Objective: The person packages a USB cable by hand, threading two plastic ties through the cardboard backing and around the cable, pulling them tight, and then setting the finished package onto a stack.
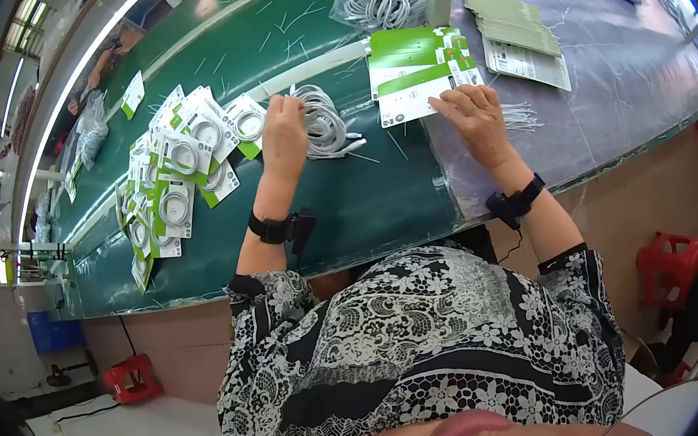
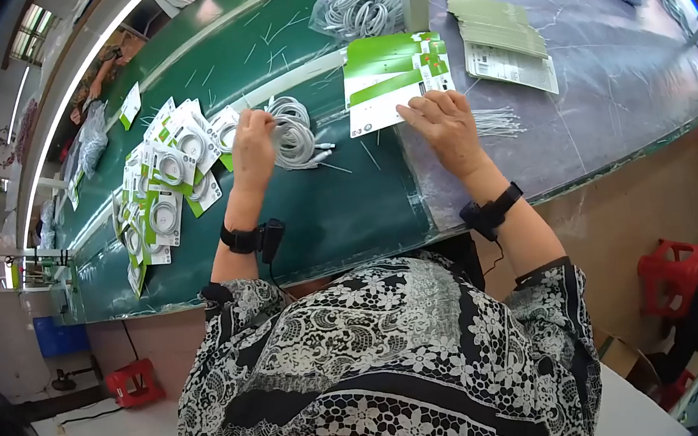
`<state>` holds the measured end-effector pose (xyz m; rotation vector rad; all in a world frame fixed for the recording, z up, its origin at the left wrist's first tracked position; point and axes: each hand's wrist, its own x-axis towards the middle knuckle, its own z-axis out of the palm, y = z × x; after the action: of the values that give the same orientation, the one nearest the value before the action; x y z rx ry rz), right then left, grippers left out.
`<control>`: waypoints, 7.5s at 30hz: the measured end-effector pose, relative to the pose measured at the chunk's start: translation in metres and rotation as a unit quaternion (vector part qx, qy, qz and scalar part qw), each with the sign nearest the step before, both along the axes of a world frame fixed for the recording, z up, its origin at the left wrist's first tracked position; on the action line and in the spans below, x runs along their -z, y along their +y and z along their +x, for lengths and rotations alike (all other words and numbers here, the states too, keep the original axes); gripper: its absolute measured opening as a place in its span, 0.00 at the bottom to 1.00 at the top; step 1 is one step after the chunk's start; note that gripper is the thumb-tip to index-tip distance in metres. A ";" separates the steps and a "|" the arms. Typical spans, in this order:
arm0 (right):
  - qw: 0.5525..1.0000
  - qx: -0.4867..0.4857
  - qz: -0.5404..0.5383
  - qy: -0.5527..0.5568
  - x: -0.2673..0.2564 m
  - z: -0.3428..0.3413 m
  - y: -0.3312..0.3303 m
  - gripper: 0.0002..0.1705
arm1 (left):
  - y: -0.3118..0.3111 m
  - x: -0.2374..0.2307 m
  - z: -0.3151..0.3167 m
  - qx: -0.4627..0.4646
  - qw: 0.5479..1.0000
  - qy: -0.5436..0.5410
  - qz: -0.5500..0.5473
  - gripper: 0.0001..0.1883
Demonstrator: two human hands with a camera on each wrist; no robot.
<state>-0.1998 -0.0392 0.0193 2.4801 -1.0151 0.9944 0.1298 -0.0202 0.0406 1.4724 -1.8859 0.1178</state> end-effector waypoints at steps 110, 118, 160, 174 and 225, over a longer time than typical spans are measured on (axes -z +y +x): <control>0.976 -0.005 0.206 -0.065 -0.030 0.023 0.072 0.30 | 0.026 0.028 -0.130 0.212 0.651 0.686 0.246 0.16; 0.964 -0.051 0.262 -0.008 -0.043 0.017 0.075 0.32 | 0.032 0.023 -0.130 0.212 0.645 0.692 0.244 0.16; 0.960 -0.095 0.234 -0.120 -0.014 0.014 0.041 0.17 | 0.061 0.045 -0.124 0.283 0.507 0.732 0.358 0.20; 0.981 -0.106 0.132 -0.098 -0.008 0.031 0.051 0.12 | 0.068 0.060 -0.141 0.279 0.555 0.727 0.294 0.18; 0.975 0.073 0.196 -0.077 0.047 -0.077 0.004 0.05 | 0.051 0.064 -0.144 0.176 0.600 0.740 0.247 0.19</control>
<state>-0.2768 -0.0350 -0.0274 2.6085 -1.5506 1.0350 -0.0139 0.0312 -0.0234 0.7760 -0.6467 -1.4704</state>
